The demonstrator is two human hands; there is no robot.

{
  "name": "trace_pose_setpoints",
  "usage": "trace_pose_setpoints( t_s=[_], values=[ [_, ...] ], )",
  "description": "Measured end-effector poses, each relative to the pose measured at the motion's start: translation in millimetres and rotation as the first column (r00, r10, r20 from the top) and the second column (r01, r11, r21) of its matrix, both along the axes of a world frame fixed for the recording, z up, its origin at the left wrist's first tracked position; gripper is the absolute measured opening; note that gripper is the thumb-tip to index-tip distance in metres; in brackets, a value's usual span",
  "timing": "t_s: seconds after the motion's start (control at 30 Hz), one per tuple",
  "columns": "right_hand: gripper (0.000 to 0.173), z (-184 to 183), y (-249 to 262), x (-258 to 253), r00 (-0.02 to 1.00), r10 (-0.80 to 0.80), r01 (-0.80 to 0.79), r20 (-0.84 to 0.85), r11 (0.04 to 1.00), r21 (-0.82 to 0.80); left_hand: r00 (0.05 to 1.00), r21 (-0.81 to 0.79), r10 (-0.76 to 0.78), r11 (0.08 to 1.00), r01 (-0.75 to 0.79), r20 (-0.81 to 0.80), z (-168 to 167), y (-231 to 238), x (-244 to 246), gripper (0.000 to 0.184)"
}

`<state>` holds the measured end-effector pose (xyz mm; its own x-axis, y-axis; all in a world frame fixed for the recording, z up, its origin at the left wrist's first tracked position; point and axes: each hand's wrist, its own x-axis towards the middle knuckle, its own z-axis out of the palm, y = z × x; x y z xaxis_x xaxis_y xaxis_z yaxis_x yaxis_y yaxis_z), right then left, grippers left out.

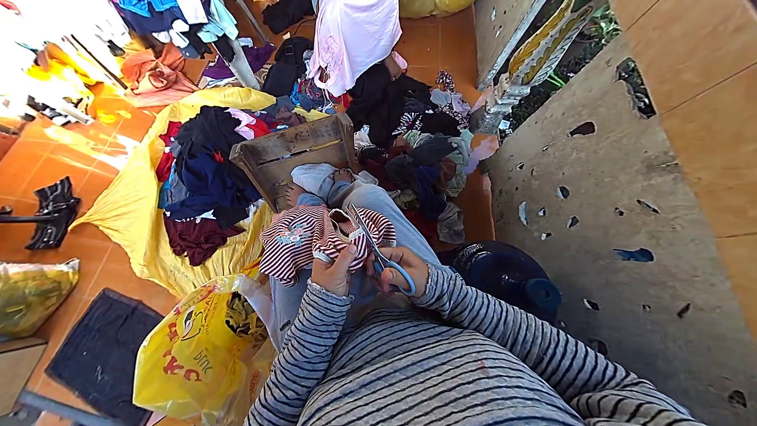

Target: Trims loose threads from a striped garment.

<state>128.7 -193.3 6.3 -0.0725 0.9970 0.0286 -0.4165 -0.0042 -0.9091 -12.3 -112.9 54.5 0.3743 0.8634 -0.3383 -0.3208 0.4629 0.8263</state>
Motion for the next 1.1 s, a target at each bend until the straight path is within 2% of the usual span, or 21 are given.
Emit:
trace_pose_setpoints(
  t_s=[0.17,0.3,0.4,0.5,0.57,0.6,0.63,0.67,0.7,0.73,0.8,0.87,0.9,0.97,1.03,1.1],
  values=[
    [0.042,1.2,-0.3,-3.1,1.0,0.026,-0.026,0.003,1.0,0.001,0.999,0.101,-0.034,0.994,0.032,0.022,-8.5,0.2,-1.9,0.013],
    [0.056,0.0,1.5,-0.7,0.998,0.06,-0.06,-0.009,0.998,-0.001,0.996,0.162,-0.084,0.984,0.08,0.015,-14.6,2.5,-5.3,0.01],
    [0.059,1.7,2.8,0.1,0.999,0.042,-0.043,-0.005,0.999,-0.015,0.996,0.177,-0.083,0.981,0.079,0.019,-15.3,2.3,-5.2,0.012],
    [0.053,7.6,2.9,-0.3,0.999,-0.046,0.046,-0.017,0.999,-0.027,0.999,0.172,-0.054,0.984,0.053,-0.001,-11.9,-1.2,-4.0,0.019],
    [0.052,8.9,4.9,4.7,0.979,-0.189,0.188,0.075,0.982,0.026,0.999,0.167,-0.031,0.985,0.034,-0.023,-9.5,-0.7,-4.3,0.02],
    [0.051,10.5,7.7,9.6,0.931,-0.307,0.3,0.199,0.952,0.062,0.999,0.169,-0.026,0.985,0.033,-0.043,-8.4,1.7,-5.7,0.02],
    [0.051,13.9,11.4,16.2,0.823,-0.416,0.411,0.386,0.906,0.099,0.997,0.18,-0.031,0.983,0.043,-0.07,-7.6,4.8,-7.9,0.02],
    [0.056,20.1,16.0,24.0,0.666,-0.449,0.484,0.595,0.868,0.112,0.993,0.201,-0.039,0.978,0.06,-0.107,-7.3,8.4,-10.3,0.022],
    [0.065,28.9,22.1,31.6,0.527,-0.383,0.509,0.759,0.857,0.079,0.987,0.234,-0.055,0.968,0.091,-0.153,-7.2,12.6,-12.9,0.025],
    [0.071,35.3,30.9,38.3,0.449,-0.254,0.497,0.857,0.868,-0.003,0.976,0.268,-0.063,0.956,0.119,-0.207,-7.7,16.9,-15.3,0.027],
    [0.062,32.7,48.4,45.7,0.356,0.019,0.428,0.934,0.885,-0.181,0.944,0.237,-0.048,0.963,0.131,-0.326,-6.7,24.7,-19.2,0.019],
    [0.054,28.2,58.1,46.2,0.331,0.128,0.39,0.935,0.883,-0.259,0.922,0.032,-0.043,0.998,0.06,-0.384,1.4,34.1,-21.3,0.018],
    [0.052,30.2,61.0,48.2,0.343,0.087,0.411,0.935,0.882,-0.233,0.924,-0.064,-0.035,0.998,0.011,-0.381,5.8,41.1,-21.0,0.024],
    [0.047,33.9,64.7,59.7,0.357,-0.161,0.519,0.92,0.853,-0.052,0.94,-0.137,0.013,0.988,-0.064,-0.34,13.2,52.5,-22.1,0.033],
    [0.048,35.7,67.6,81.0,0.302,-0.423,0.626,0.854,0.764,0.157,0.955,-0.07,0.065,0.994,-0.088,-0.288,30.1,55.0,-22.7,0.03],
    [0.051,48.8,63.6,103.2,0.252,-0.566,0.694,0.785,0.67,0.261,0.982,0.109,0.028,0.994,-0.007,-0.185,40.8,51.5,-25.3,0.025]
  ],
)
